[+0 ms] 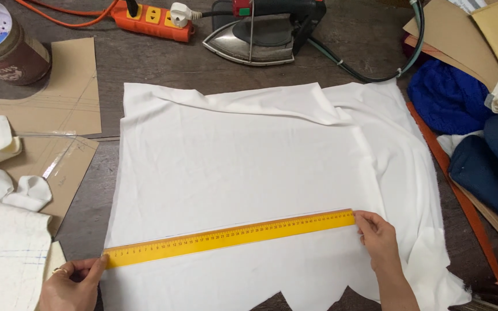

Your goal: The person smooths a large white fabric on a worktable, uses a yellow ruler to measure a section, then places a smaller patterned fabric piece on top and adjusts its position. The person handles the fabrics and ruler by hand without cutting or sewing.

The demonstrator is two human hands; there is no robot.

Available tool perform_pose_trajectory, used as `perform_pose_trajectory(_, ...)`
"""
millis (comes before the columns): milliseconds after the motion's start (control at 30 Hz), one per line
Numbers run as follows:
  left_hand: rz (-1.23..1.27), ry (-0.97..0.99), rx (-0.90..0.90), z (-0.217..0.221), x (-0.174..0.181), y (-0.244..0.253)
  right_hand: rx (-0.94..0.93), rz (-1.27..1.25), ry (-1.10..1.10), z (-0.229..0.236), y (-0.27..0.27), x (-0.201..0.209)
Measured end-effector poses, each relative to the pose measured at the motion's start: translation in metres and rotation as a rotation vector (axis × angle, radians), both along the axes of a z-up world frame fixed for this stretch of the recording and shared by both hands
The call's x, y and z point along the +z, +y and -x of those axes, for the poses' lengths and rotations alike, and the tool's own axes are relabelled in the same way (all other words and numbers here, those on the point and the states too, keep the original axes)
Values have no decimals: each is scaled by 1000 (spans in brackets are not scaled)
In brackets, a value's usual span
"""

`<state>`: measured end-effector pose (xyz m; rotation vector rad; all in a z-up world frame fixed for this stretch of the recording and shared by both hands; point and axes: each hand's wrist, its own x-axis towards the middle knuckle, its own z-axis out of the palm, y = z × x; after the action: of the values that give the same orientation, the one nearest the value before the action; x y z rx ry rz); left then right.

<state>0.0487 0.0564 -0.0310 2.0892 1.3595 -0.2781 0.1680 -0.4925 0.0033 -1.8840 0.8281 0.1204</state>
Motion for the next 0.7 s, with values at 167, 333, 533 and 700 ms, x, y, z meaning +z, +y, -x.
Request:
perform_pose_trajectory(167,-19,-57,20,6,-13,2,-10,42,36,-2,1,-1)
perform_pose_trajectory(333,-56,-88,10,7,-11,-1,24,21,-17,-2,1,-1)
perform_pose_trajectory(533,-91,-72,-2,8,-15,0,18,29,11,-4,5,5)
perform_pose_trajectory(700,-117,-144,-12,13,-27,3,12,21,4,-3,7,7)
